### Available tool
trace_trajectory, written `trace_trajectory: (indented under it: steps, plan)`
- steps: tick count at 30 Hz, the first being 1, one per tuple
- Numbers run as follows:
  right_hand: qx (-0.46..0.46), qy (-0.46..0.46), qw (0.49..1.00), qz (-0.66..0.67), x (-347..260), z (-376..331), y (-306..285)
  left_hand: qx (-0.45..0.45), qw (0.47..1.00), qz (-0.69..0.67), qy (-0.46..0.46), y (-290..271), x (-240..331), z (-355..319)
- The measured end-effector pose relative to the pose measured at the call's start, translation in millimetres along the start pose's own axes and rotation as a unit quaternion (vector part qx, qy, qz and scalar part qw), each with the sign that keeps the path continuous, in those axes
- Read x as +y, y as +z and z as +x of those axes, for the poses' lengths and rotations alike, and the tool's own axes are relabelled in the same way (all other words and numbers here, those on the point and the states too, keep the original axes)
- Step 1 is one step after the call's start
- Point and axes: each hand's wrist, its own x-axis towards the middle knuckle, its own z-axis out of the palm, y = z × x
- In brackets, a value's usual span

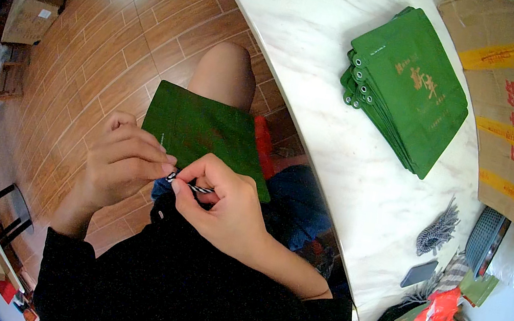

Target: The person attaches cords to green pouches by threading them through holes and tying them, then stacks the finished items on a table.

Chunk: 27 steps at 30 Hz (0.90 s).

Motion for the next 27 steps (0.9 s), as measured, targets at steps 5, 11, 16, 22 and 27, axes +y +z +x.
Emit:
trace_trajectory:
  steps: [5, 11, 16, 22, 27]
  plan:
    - [-0.020, 0.001, 1.000, 0.020, 6.4, 2.0, -4.0, 0.009, 1.000, -0.005, 0.011, 4.3, -1.7, -2.3]
    - [-0.022, -0.049, 0.995, -0.087, -5.6, -0.1, -28.4, 0.112, 0.989, -0.096, -0.013, 0.1, -13.5, -1.6]
    - [0.017, -0.077, 0.990, -0.115, 7.4, -7.3, -48.4, 0.196, 0.973, -0.120, -0.006, 1.9, -38.1, -6.5]
    - [0.145, 0.032, 0.987, -0.054, 56.2, 9.8, -66.5, 0.143, 0.990, 0.009, -0.011, 19.0, -70.9, -44.6]
    - [0.176, 0.013, 0.971, -0.162, 110.0, 33.1, -56.3, 0.121, 0.981, -0.053, -0.142, 36.8, -82.8, -94.7]
